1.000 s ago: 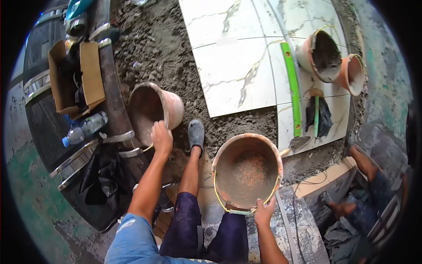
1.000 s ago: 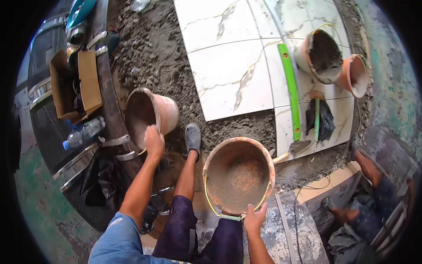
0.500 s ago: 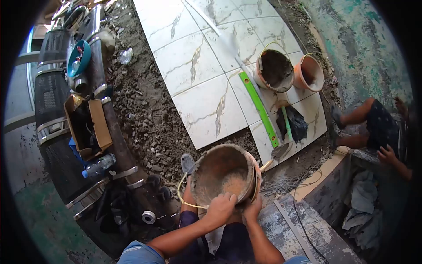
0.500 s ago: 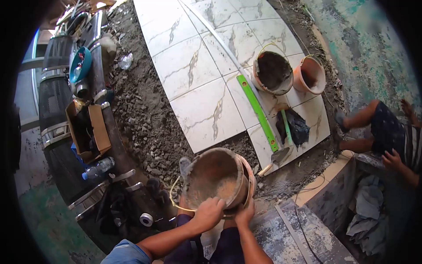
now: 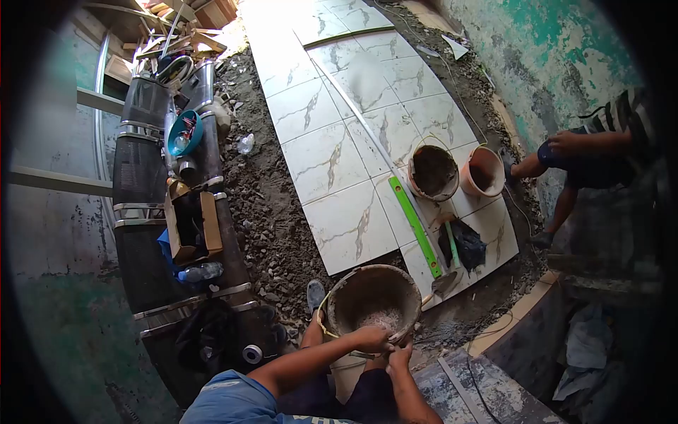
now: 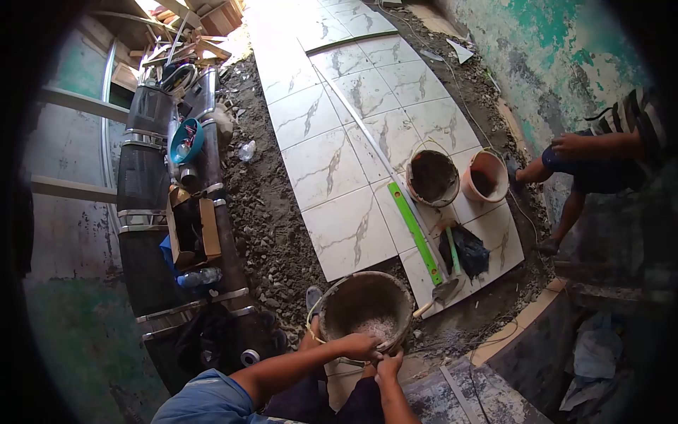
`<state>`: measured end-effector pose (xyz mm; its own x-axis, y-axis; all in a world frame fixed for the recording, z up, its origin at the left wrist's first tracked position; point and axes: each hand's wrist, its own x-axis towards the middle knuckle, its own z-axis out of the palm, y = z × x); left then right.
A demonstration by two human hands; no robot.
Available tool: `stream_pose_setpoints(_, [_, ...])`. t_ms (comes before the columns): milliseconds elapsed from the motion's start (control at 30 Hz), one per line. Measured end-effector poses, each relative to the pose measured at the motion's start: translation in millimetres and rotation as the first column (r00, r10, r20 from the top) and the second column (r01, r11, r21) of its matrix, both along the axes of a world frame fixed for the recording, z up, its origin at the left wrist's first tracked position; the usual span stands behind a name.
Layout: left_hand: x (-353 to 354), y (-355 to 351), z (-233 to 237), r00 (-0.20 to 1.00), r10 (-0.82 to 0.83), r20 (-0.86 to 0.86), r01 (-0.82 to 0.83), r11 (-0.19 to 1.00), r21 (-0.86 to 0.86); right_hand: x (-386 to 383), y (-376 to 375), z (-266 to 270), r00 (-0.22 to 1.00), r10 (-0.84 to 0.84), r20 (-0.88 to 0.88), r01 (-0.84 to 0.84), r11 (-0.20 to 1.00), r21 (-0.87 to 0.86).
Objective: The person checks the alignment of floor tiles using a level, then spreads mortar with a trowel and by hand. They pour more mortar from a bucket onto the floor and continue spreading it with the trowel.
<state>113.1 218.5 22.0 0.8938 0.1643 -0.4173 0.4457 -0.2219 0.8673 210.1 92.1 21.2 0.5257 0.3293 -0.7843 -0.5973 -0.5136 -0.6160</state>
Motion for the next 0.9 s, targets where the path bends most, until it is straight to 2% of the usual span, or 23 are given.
stream_pose_setpoints(33, [0.2, 1.3, 7.8, 1.0, 0.004, 0.001, -0.004, 1.0, 0.016, 0.1, 0.0, 0.8, 0.997, -0.068, -0.043, 0.069, 0.997, 0.031])
stream_pose_setpoints(100, [0.8, 3.8, 26.7, 0.997, 0.063, -0.036, -0.062, 0.997, 0.041, 4.9, -1.1, 5.1, 0.996, -0.068, -0.06, 0.071, 0.997, 0.038])
stream_pose_setpoints(133, [4.7, 1.8, 31.9, 0.993, 0.083, -0.087, -0.084, 0.996, -0.008, 11.8, -5.6, 2.0, 0.948, -0.14, -0.285, 0.177, 0.978, 0.109])
stream_pose_setpoints(167, [7.9, 1.0, 36.4, 0.992, 0.09, -0.085, -0.089, 0.996, 0.01, 18.3, -8.8, -2.2, 0.847, -0.18, -0.5, 0.29, 0.945, 0.15])
stream_pose_setpoints(200, [11.5, 1.1, 39.2, 0.996, 0.004, -0.088, -0.01, 0.998, -0.069, 23.7, -6.4, -4.7, 0.802, -0.199, -0.563, 0.329, 0.934, 0.139])
stream_pose_setpoints(233, [16.1, 0.0, 38.9, 0.993, -0.083, -0.084, 0.07, 0.987, -0.145, 24.1, 4.7, 13.7, 0.804, -0.186, -0.564, 0.327, 0.932, 0.159])
stream_pose_setpoints(267, [22.4, -3.9, 40.8, 0.992, -0.108, -0.062, 0.092, 0.971, -0.222, 22.3, 13.5, 34.2, 0.897, -0.204, -0.391, 0.236, 0.971, 0.035])
stream_pose_setpoints(300, [24.8, -8.4, 55.8, 0.987, 0.027, 0.161, 0.015, 0.967, -0.254, 23.0, 20.7, 55.7, 0.96, -0.19, -0.203, 0.171, 0.979, -0.107])
stream_pose_setpoints(333, [32.6, -5.5, 68.0, 0.993, -0.078, 0.084, 0.095, 0.973, -0.211, 31.2, 20.1, 65.9, 0.976, -0.13, -0.173, 0.095, 0.976, -0.198])
stream_pose_setpoints(367, [40.2, -4.1, 80.5, 0.984, -0.179, 0.0, 0.176, 0.969, -0.173, 37.6, 19.1, 72.5, 0.977, -0.131, -0.171, 0.1, 0.979, -0.18])
stream_pose_setpoints(400, [42.7, -3.9, 93.0, 0.983, -0.182, 0.002, 0.181, 0.971, -0.155, 43.3, 19.0, 75.7, 0.972, -0.134, -0.192, 0.105, 0.982, -0.155])
stream_pose_setpoints(433, [42.5, -4.6, 105.3, 0.993, -0.091, -0.079, 0.101, 0.986, 0.136, 50.1, 18.2, 76.0, 0.968, -0.137, -0.211, 0.11, 0.985, -0.134])
stream_pose_setpoints(467, [41.6, -5.7, 116.5, 0.992, 0.024, -0.124, 0.03, 0.908, 0.418, 60.5, 24.6, 68.4, 0.976, -0.11, -0.186, 0.09, 0.99, -0.112])
stream_pose_setpoints(500, [36.1, -1.6, 139.5, 0.978, 0.204, -0.043, -0.166, 0.885, 0.435, 71.5, 34.2, 60.3, 0.95, -0.192, -0.246, 0.198, 0.98, -0.001])
stream_pose_setpoints(533, [26.0, 3.3, 151.5, 0.931, 0.364, 0.017, -0.337, 0.843, 0.418, 85.3, 46.1, 55.5, 0.947, -0.183, -0.264, 0.208, 0.975, 0.072])
stream_pose_setpoints(567, [6.4, 9.4, 167.8, 0.868, 0.475, 0.142, -0.487, 0.76, 0.43, 99.9, 64.9, 64.6, 0.953, -0.199, -0.229, 0.211, 0.977, 0.031])
stream_pose_setpoints(633, [-40.5, 23.5, 199.3, 0.719, 0.68, 0.143, -0.673, 0.631, 0.387, 125.3, 104.5, 77.0, 0.937, -0.234, -0.26, 0.268, 0.958, 0.102])
stream_pose_setpoints(700, [-99.0, 34.1, 199.8, 0.613, 0.787, 0.078, -0.732, 0.528, 0.431, 135.3, 152.7, 149.4, 0.952, -0.252, -0.176, 0.277, 0.951, 0.138])
stream_pose_setpoints(733, [-130.3, 35.1, 190.6, 0.552, 0.834, -0.022, -0.728, 0.495, 0.474, 146.6, 173.4, 153.2, 0.94, -0.301, -0.159, 0.325, 0.932, 0.161])
stream_pose_setpoints(767, [-162.9, 34.8, 173.0, 0.483, 0.873, -0.063, -0.761, 0.454, 0.463, 158.6, 194.6, 161.6, 0.927, -0.319, -0.195, 0.357, 0.91, 0.21])
stream_pose_setpoints(800, [-190.6, 36.2, 170.7, 0.413, 0.891, -0.186, -0.792, 0.452, 0.41, 167.5, 217.2, 174.4, 0.931, -0.293, -0.216, 0.349, 0.886, 0.306])
stream_pose_setpoints(867, [-263.0, 29.5, 118.5, 0.352, 0.886, -0.3, -0.793, 0.453, 0.407, 199.0, 258.7, 182.3, 0.934, -0.253, -0.251, 0.339, 0.848, 0.407])
stream_pose_setpoints(900, [-287.4, 27.1, 123.4, 0.303, 0.886, -0.351, -0.792, 0.439, 0.424, 209.3, 284.2, 190.7, 0.925, -0.284, -0.253, 0.376, 0.785, 0.492])
